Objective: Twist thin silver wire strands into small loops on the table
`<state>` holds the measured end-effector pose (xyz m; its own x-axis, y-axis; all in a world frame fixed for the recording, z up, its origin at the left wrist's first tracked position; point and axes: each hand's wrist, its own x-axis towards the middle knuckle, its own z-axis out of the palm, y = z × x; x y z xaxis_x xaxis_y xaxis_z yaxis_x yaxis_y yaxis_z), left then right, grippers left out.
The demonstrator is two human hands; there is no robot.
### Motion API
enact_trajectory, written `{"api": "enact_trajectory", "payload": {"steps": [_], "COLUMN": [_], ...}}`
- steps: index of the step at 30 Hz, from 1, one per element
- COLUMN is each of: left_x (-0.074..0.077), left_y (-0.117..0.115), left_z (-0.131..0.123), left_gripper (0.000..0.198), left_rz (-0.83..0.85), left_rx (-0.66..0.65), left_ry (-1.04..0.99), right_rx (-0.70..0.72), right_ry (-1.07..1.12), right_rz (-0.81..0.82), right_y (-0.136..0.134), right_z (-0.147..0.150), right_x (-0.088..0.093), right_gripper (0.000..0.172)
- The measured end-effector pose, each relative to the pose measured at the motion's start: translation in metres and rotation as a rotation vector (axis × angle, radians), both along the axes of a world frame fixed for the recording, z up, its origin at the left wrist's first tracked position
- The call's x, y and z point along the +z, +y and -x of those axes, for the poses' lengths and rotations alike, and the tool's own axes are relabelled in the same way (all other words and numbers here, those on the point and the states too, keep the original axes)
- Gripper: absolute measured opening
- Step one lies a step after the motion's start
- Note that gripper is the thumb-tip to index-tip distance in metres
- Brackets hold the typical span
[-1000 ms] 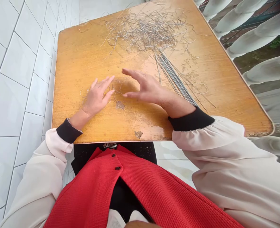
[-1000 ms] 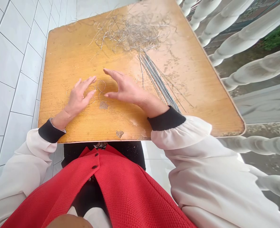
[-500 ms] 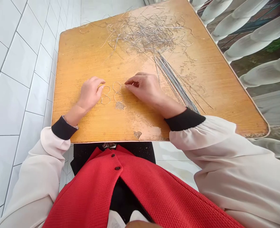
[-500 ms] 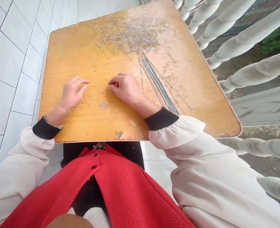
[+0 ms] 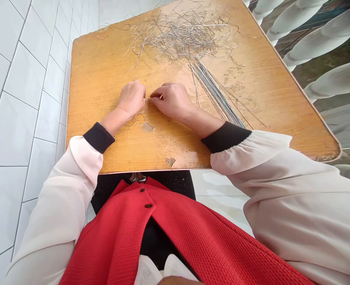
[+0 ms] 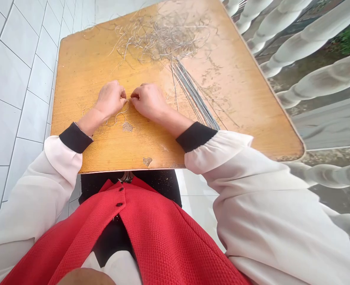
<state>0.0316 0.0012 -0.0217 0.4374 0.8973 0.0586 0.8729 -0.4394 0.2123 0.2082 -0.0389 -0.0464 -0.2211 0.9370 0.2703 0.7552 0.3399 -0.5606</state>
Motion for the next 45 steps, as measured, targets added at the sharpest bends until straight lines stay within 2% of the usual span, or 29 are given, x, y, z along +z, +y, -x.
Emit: {"api": "enact_trajectory", "payload": {"steps": [4,7,9,13,17,19,24,34,38,42,45], "left_x": [-0.003,-0.006,-0.004,0.004,0.004,0.0,-0.005,-0.006,-0.004,0.001,0.008], "left_y": [0.006,0.012,0.005,-0.041,-0.088,-0.097,-0.097,-0.08,-0.078,-0.087,-0.095], "left_z": [0.009,0.035,0.055,0.083,0.089,0.091,0.103,0.137,0.141,0.135,0.127], "left_gripper": [0.012,0.017,0.018,0.025,0.049,0.049,0.047,0.047,0.051,0.052,0.047], "left_rz": [-0.033,-0.066,-0.099,-0.065,-0.028,0.002,0.005,0.004,-0.002,-0.025,-0.041], "left_rx": [-0.009,-0.052,-0.035,0.013,-0.075,-0.107,-0.13,-0.193,-0.221,-0.239,-0.212], "left_ry": [-0.119,-0.301,-0.39,-0.288,-0.102,-0.055,-0.048,-0.08,-0.085,-0.124,-0.168], "right_rx": [0.018,0.011,0.013,0.03,0.173,0.228,0.337,0.482,0.478,0.476,0.32], "right_ry": [0.07,0.072,0.062,0.023,-0.027,-0.081,-0.155,-0.085,-0.08,-0.048,0.008], "right_rz": [-0.054,-0.069,-0.071,-0.076,-0.165,-0.204,-0.231,-0.169,-0.168,-0.155,-0.154], "right_y": [0.002,0.001,-0.004,-0.022,-0.045,-0.051,-0.054,-0.05,-0.051,-0.052,-0.049], "right_z": [-0.004,-0.003,-0.001,0.011,0.023,0.027,0.026,0.026,0.028,0.025,0.017], "right_x": [-0.01,-0.011,-0.008,0.003,0.004,0.0,-0.004,0.0,0.0,0.004,0.009], "right_gripper": [0.028,0.029,0.028,0.032,0.034,0.034,0.031,0.037,0.036,0.035,0.035]}}
